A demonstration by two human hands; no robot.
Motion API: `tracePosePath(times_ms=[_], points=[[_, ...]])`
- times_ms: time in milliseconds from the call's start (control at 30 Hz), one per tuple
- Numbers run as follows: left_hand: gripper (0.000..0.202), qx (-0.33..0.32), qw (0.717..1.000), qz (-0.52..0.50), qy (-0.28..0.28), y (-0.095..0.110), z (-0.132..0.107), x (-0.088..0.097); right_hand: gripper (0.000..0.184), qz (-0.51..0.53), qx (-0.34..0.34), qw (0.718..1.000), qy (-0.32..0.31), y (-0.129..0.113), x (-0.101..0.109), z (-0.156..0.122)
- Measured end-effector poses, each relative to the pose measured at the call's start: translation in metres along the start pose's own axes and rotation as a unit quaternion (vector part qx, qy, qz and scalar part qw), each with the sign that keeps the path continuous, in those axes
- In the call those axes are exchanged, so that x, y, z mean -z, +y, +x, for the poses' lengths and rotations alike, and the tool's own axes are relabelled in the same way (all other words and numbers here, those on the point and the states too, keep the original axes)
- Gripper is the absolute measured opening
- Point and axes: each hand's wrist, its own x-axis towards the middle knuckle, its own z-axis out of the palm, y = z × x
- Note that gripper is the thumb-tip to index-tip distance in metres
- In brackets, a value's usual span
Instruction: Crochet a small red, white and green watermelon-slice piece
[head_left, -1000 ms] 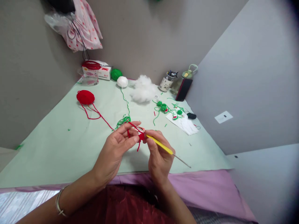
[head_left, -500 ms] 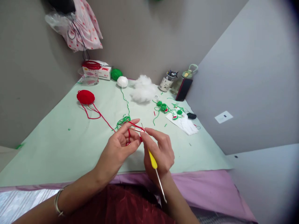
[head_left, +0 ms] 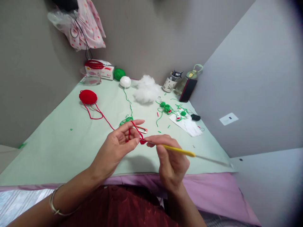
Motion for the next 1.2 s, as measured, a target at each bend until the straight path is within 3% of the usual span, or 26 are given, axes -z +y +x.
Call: tracePosePath(times_ms=[167, 333, 433, 533, 600, 667, 767, 867, 1033, 1200], points=[[0.036, -0.043, 0.996, 0.063, 0.047, 0.002, -0.002, -0.003, 0.038, -0.185, 0.179, 0.965, -0.044, 0.007, -0.001, -0.01], [0.036, -0.062, 0.991, 0.091, 0.076, 0.004, -0.005, -0.009, 0.05, -0.251, 0.248, 0.935, -0.02, 0.012, -0.002, -0.014], [0.048, -0.033, 0.998, 0.035, 0.046, 0.0, -0.004, -0.009, 0.052, -0.291, 0.223, 0.93, -0.027, 0.009, -0.002, -0.015], [0.056, 0.07, 0.994, -0.08, -0.022, -0.003, -0.002, -0.008, 0.055, -0.305, 0.193, 0.933, -0.022, 0.008, -0.001, -0.016], [0.058, 0.135, 0.98, -0.138, -0.048, -0.004, 0.001, -0.005, 0.053, -0.253, 0.175, 0.951, -0.006, 0.009, 0.0, -0.017], [0.058, 0.16, 0.974, -0.153, -0.044, -0.003, 0.002, -0.002, 0.043, -0.165, 0.125, 0.978, 0.008, 0.01, 0.003, -0.016], [0.056, 0.145, 0.981, -0.124, -0.026, 0.0, 0.002, 0.0, 0.027, -0.012, 0.019, 0.999, 0.032, 0.009, 0.005, -0.013], [0.055, 0.122, 0.987, -0.099, -0.036, 0.0, 0.0, -0.003, 0.021, 0.095, -0.037, 0.994, 0.048, 0.007, 0.003, -0.007], [0.047, 0.113, 0.986, -0.093, -0.076, -0.005, -0.002, -0.008, 0.023, 0.082, -0.047, 0.995, 0.02, 0.008, -0.004, -0.004], [0.035, 0.052, 0.998, -0.02, -0.04, -0.009, -0.002, -0.002, 0.02, 0.094, -0.057, 0.992, 0.057, 0.01, -0.003, -0.008]])
